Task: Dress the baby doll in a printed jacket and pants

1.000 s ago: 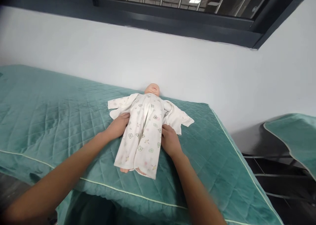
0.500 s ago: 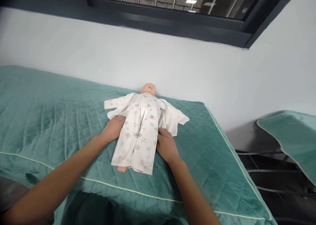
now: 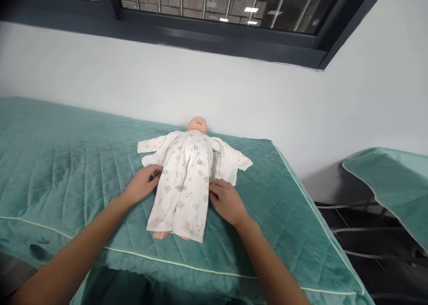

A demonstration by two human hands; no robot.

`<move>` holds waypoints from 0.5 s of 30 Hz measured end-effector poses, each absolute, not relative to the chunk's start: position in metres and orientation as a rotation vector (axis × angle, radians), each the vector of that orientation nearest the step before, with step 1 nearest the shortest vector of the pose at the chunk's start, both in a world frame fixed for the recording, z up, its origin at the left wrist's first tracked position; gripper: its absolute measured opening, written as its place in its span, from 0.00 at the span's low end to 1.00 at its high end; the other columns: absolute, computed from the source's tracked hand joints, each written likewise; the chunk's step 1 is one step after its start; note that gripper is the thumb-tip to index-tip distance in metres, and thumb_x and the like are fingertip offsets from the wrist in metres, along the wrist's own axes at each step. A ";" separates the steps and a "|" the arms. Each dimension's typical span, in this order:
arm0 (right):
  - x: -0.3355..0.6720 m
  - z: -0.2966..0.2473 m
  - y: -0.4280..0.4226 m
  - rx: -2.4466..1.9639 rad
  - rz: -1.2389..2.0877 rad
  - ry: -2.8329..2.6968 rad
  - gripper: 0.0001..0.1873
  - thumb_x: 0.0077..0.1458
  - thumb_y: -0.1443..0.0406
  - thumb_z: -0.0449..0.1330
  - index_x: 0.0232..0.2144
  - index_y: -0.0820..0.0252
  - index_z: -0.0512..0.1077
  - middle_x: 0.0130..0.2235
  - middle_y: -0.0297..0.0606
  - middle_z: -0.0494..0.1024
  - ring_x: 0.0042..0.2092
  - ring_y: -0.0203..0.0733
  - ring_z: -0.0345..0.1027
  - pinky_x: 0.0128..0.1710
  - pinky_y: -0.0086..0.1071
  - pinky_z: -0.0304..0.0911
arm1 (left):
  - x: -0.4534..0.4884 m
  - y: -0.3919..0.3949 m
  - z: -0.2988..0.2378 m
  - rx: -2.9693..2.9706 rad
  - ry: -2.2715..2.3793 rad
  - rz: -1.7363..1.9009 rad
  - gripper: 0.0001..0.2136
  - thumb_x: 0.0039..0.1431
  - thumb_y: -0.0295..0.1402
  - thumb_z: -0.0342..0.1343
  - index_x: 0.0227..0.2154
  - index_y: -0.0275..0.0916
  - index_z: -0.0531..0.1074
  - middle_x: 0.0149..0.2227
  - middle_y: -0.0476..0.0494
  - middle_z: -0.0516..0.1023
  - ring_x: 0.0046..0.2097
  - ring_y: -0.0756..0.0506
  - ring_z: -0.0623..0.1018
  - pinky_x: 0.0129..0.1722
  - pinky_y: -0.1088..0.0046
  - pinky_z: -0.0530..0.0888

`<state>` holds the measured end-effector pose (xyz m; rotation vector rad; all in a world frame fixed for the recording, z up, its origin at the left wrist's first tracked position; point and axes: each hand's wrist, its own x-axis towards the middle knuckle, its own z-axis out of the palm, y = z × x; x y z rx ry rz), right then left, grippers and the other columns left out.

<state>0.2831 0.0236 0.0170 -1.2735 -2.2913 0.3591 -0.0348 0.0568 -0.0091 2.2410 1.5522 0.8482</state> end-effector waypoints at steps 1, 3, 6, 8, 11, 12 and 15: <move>0.290 0.017 0.028 -1.321 0.362 -2.168 0.13 0.61 0.68 0.52 0.39 0.56 0.77 0.41 0.41 0.78 0.44 0.43 0.70 0.47 0.38 0.65 | -0.038 0.063 -0.009 2.170 1.641 0.905 0.11 0.62 0.32 0.46 0.43 0.40 0.71 0.42 0.41 0.77 0.44 0.42 0.75 0.46 0.62 0.71; 0.305 0.015 0.042 -1.513 0.280 -1.866 0.12 0.60 0.63 0.53 0.40 0.58 0.75 0.42 0.43 0.77 0.41 0.43 0.71 0.45 0.39 0.66 | -0.045 0.075 -0.010 2.070 1.920 0.946 0.13 0.63 0.36 0.48 0.47 0.39 0.70 0.47 0.35 0.76 0.49 0.37 0.74 0.49 0.57 0.71; 0.326 0.011 0.068 -1.877 0.145 -1.551 0.14 0.53 0.57 0.60 0.37 0.60 0.74 0.39 0.45 0.77 0.37 0.45 0.70 0.39 0.39 0.64 | -0.054 0.093 -0.011 1.980 2.295 0.788 0.19 0.60 0.43 0.52 0.47 0.35 0.72 0.52 0.25 0.71 0.56 0.27 0.69 0.51 0.46 0.68; 0.334 0.012 0.083 -2.003 0.246 -1.451 0.14 0.45 0.55 0.65 0.30 0.59 0.72 0.32 0.41 0.75 0.33 0.44 0.66 0.34 0.36 0.60 | -0.059 0.102 -0.009 1.935 2.328 0.686 0.17 0.60 0.43 0.52 0.44 0.35 0.72 0.52 0.25 0.71 0.57 0.24 0.67 0.51 0.43 0.66; 0.337 0.019 0.096 -1.955 0.522 -1.349 0.14 0.34 0.61 0.69 0.20 0.56 0.65 0.21 0.30 0.66 0.27 0.38 0.58 0.28 0.32 0.52 | -0.057 0.106 0.004 1.821 2.160 0.786 0.11 0.62 0.38 0.48 0.40 0.38 0.71 0.47 0.32 0.75 0.53 0.31 0.72 0.50 0.52 0.69; 0.336 0.022 0.097 -1.909 0.581 -1.327 0.14 0.33 0.62 0.67 0.19 0.56 0.64 0.20 0.29 0.64 0.26 0.37 0.56 0.27 0.31 0.50 | -0.053 0.104 0.011 1.766 2.090 0.905 0.10 0.64 0.37 0.47 0.40 0.39 0.69 0.45 0.34 0.76 0.50 0.34 0.74 0.48 0.57 0.70; 0.329 0.028 0.093 -1.753 0.671 -1.267 0.14 0.38 0.58 0.62 0.22 0.55 0.59 0.22 0.27 0.62 0.25 0.35 0.56 0.26 0.30 0.52 | -0.032 0.090 0.039 1.712 1.869 1.288 0.10 0.66 0.39 0.45 0.43 0.41 0.65 0.43 0.41 0.77 0.45 0.41 0.76 0.45 0.65 0.70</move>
